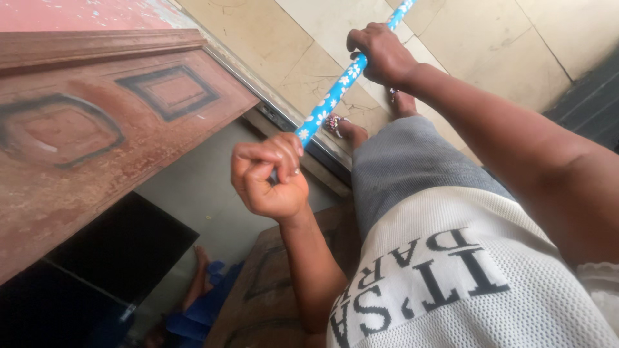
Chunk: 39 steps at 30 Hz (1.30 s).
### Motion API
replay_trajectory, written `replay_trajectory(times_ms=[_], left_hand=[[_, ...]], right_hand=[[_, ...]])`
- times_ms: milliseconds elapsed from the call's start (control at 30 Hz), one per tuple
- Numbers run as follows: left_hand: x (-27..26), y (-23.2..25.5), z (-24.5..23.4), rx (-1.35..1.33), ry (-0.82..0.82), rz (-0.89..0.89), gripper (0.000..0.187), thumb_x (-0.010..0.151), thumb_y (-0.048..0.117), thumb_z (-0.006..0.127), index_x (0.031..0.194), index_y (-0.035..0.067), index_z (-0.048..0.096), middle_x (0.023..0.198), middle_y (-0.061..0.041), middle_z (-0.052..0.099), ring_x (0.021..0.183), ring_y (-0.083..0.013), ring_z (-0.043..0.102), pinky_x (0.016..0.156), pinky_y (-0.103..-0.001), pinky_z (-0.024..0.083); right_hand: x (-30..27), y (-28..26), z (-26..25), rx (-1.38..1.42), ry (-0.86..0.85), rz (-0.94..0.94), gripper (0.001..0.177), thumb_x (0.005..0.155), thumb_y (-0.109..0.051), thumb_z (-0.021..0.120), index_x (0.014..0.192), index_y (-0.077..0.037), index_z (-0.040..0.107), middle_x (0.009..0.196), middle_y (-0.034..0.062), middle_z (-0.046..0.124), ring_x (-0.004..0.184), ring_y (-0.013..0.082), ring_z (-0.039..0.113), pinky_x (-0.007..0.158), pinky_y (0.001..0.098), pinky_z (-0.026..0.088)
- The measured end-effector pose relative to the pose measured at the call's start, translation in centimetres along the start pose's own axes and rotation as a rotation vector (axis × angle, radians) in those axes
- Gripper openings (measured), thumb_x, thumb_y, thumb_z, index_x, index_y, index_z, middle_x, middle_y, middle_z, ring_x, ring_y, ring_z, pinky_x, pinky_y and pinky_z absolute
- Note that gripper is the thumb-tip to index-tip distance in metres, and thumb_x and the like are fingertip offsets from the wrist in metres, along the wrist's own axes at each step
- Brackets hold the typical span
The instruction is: The person mops a tiled floor using a blue-handled mop, moving it back and forth along the base of a wooden cabinet. They briefly pause to pick up a plastic bottle from a nearby cart and then resume mopping the same area.
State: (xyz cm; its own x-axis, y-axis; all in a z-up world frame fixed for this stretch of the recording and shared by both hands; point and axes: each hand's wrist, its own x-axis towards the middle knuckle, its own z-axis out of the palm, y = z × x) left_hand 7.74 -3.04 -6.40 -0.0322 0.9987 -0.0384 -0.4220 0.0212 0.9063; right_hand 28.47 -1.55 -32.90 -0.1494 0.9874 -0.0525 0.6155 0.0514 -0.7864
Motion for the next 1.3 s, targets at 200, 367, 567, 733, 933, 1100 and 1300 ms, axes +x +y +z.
replay_trajectory(times_ms=[200,367,567,733,933,1100,1300], left_hand=[[-1.6,3.1,1.6,0.277,0.006,0.133,0.011,0.083,-0.002,0.038,0.080,-0.002,0.049,0.056,-0.007,0.036,0.045,-0.0129,0.032,0.055,-0.034,0.041],[-2.7,6.9,2.8,0.384,-0.024,0.119,0.009,0.083,-0.002,0.041,0.081,-0.004,0.050,0.056,-0.007,0.039,0.048,-0.0129,0.034,0.057,-0.033,0.040],[-3.4,7.5,4.6,0.879,-0.203,0.115,0.012,0.085,-0.001,0.045,0.088,-0.004,0.057,0.071,-0.012,0.053,0.056,-0.0185,0.050,0.055,-0.031,0.040],[-3.0,5.8,5.3,1.005,-0.418,0.131,0.010,0.090,-0.001,0.049,0.090,-0.002,0.058,0.078,-0.012,0.056,0.063,-0.0247,0.057,0.061,-0.034,0.044],[-2.8,6.9,4.8,0.464,-0.198,0.086,0.013,0.086,-0.006,0.045,0.089,-0.008,0.058,0.068,-0.014,0.055,0.052,-0.0168,0.046,0.057,-0.033,0.046],[-3.0,5.6,6.1,0.333,-0.208,0.121,0.013,0.083,-0.006,0.042,0.086,-0.008,0.054,0.057,-0.011,0.047,0.049,-0.0144,0.039,0.056,-0.034,0.045],[-3.6,2.1,5.9,0.142,-0.228,0.000,0.013,0.085,-0.003,0.041,0.087,-0.007,0.054,0.056,-0.009,0.043,0.049,-0.0134,0.036,0.060,-0.035,0.043]], right_hand=[[2.6,-3.1,3.9,0.100,0.039,-0.183,0.020,0.088,-0.003,0.075,0.101,-0.007,0.060,0.092,0.0117,0.067,0.092,0.0349,0.062,0.085,0.0477,0.049],[4.5,-8.1,6.7,0.266,0.004,-0.181,0.015,0.093,-0.008,0.072,0.100,-0.009,0.060,0.091,0.0097,0.067,0.094,0.0338,0.063,0.085,0.0466,0.051],[5.7,-11.6,9.5,0.448,-0.098,-0.205,0.010,0.093,-0.014,0.070,0.097,-0.009,0.062,0.090,0.0113,0.068,0.094,0.0341,0.065,0.083,0.0464,0.051],[6.0,-11.8,10.6,0.510,-0.229,-0.265,0.010,0.088,-0.010,0.066,0.095,-0.007,0.061,0.089,0.0132,0.067,0.089,0.0354,0.066,0.079,0.0453,0.052],[6.2,-11.2,6.6,0.311,-0.310,-0.125,0.011,0.087,-0.011,0.065,0.097,-0.008,0.062,0.087,0.0172,0.066,0.084,0.0398,0.066,0.077,0.0494,0.051],[3.8,-7.2,1.9,0.184,-0.149,-0.133,0.014,0.083,-0.009,0.068,0.092,-0.005,0.058,0.083,0.0192,0.063,0.084,0.0424,0.064,0.075,0.0518,0.050],[0.3,-1.3,-1.6,0.041,-0.086,-0.060,0.018,0.081,-0.003,0.069,0.094,-0.004,0.057,0.084,0.0190,0.062,0.087,0.0424,0.061,0.075,0.0524,0.049]])
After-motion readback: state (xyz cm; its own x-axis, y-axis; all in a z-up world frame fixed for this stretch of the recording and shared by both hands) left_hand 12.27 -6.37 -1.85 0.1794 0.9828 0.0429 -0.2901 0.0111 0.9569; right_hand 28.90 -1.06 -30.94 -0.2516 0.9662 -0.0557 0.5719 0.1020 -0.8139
